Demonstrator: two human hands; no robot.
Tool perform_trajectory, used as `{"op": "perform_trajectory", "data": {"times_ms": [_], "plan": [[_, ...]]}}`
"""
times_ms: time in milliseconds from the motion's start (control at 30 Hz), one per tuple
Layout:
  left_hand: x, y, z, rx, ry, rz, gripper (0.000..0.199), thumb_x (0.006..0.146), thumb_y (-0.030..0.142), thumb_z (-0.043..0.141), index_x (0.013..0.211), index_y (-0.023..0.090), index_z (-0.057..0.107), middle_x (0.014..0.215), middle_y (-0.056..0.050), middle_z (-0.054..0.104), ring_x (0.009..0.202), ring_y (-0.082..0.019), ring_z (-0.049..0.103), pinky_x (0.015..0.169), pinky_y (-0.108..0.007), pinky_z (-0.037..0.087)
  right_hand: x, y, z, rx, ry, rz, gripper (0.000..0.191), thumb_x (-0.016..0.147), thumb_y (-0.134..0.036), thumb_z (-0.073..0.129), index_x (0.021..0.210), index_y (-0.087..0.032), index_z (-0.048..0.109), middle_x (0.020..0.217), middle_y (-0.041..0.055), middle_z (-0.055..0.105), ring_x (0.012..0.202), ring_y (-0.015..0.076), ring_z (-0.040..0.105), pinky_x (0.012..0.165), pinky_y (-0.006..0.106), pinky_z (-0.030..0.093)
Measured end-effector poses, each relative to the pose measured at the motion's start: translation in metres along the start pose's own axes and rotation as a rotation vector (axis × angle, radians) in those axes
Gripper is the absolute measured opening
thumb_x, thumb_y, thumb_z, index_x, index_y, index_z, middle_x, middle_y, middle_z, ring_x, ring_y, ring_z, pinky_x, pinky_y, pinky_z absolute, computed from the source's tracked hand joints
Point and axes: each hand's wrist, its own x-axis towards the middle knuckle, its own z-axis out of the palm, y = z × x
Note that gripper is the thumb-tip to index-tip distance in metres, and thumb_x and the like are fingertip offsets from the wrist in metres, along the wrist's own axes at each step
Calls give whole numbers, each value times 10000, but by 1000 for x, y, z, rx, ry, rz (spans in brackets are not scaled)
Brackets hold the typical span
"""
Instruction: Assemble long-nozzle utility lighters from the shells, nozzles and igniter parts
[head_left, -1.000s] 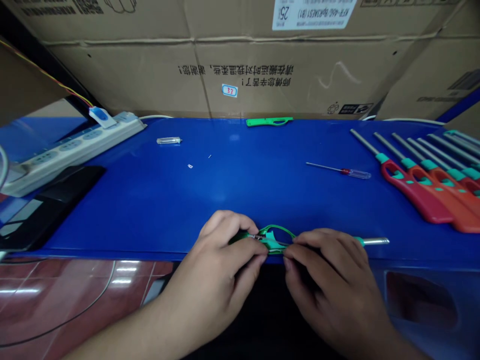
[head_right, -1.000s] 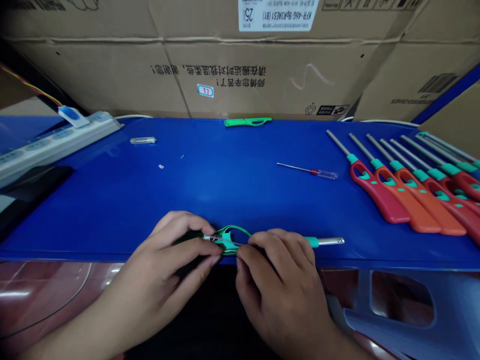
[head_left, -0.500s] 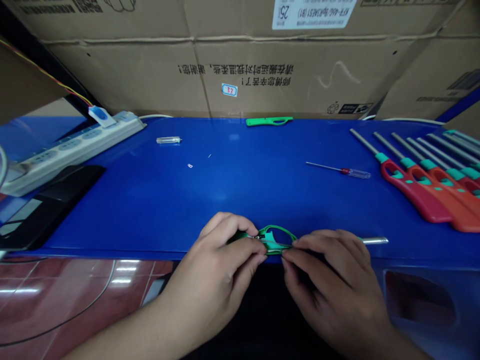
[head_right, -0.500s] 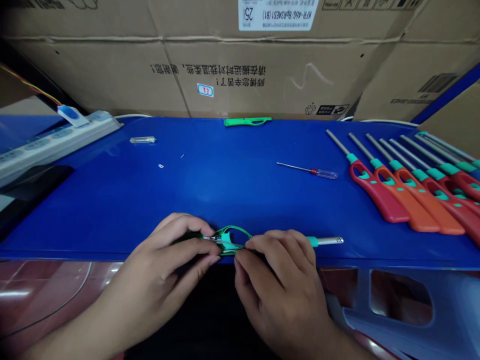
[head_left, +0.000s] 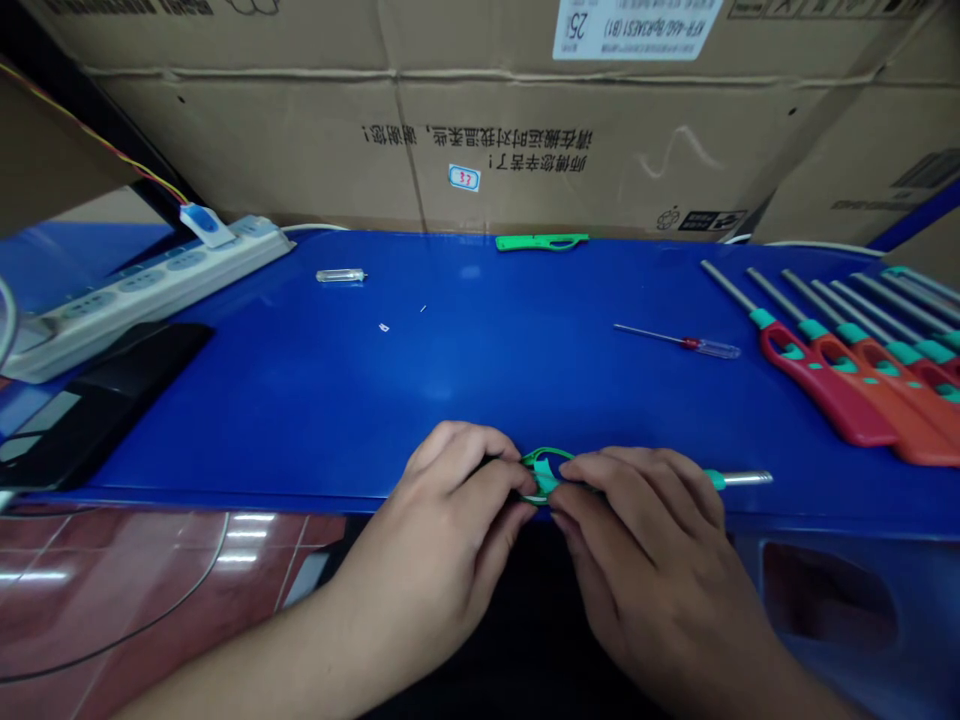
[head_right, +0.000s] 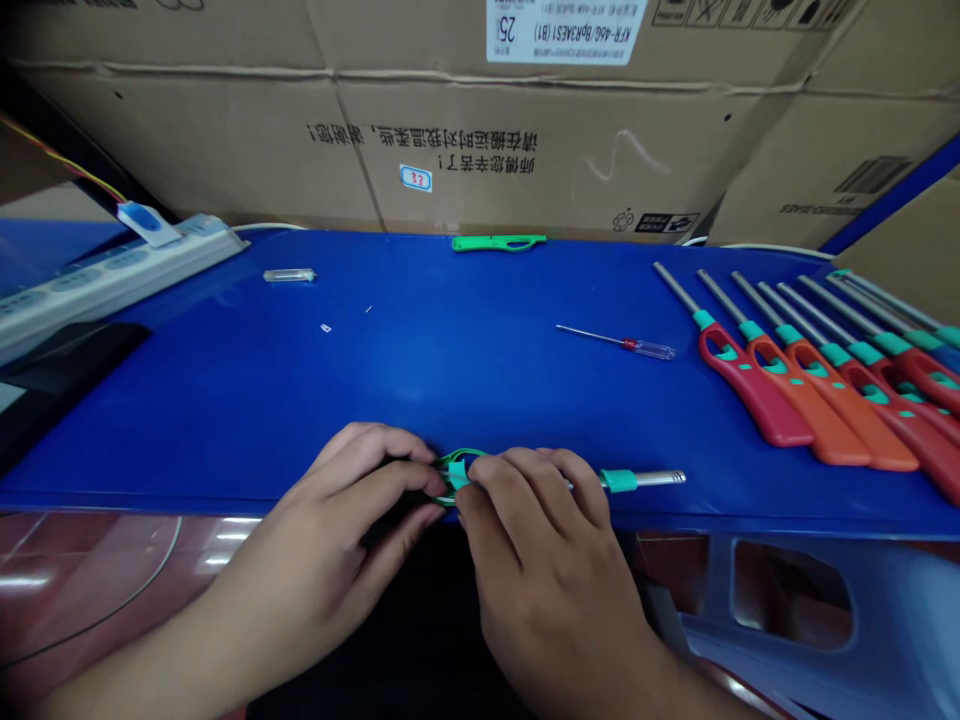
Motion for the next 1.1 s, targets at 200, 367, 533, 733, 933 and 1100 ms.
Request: {"op": "perform_trajectory", "data": {"times_ms": [200,367,533,733,933,1100], "plan": [[2,1,-1,23,-23,16,156,976,134,507,1017,198,643,1124,-67,573,1050,-200,510,891,-352,477,-1,0,1,-23,-32,-8,214,906,-65,556,1040,-147,702,1085,86,714,1047,262,609,1015,475,389],[2,0,-3,29,-32,31,165,974,136,516,1025,198,660,1111,-68,563,1048,-194,501,912,-350,462,0,0,-2,-44,-18,-14,199,913,-80,563,1026,-160,705,1052,78,716,1036,249,616,1031,460,387],[1,0,-3,35,-10,41,177,972,151,529,1034,201,687,1108,-74,565,1054,-200,503,906,-354,462,-2,14,-2,104,68,11,168,861,-128,676,1009,-205,684,958,32,699,930,201,633,971,432,450],[4,0,-6,63,-4,46,169,966,185,550,989,210,715,1104,-69,596,1050,-212,518,905,-391,456,-1,26,-4,188,-10,114,194,841,-204,693,1033,-226,669,967,27,684,909,198,633,845,403,491],[4,-1,-7,68,-1,53,176,968,192,539,994,203,712,1107,-73,601,1052,-215,526,900,-399,448,-2,21,-5,231,1,91,144,869,-158,657,994,-229,656,932,10,702,844,169,633,824,385,466],[6,-1,-6,57,2,61,161,960,193,549,978,198,709,1100,-69,602,1048,-215,530,896,-396,447,-3,20,-5,194,-27,185,170,865,-223,667,1034,-230,652,1000,33,687,940,202,626,857,404,463]]}}
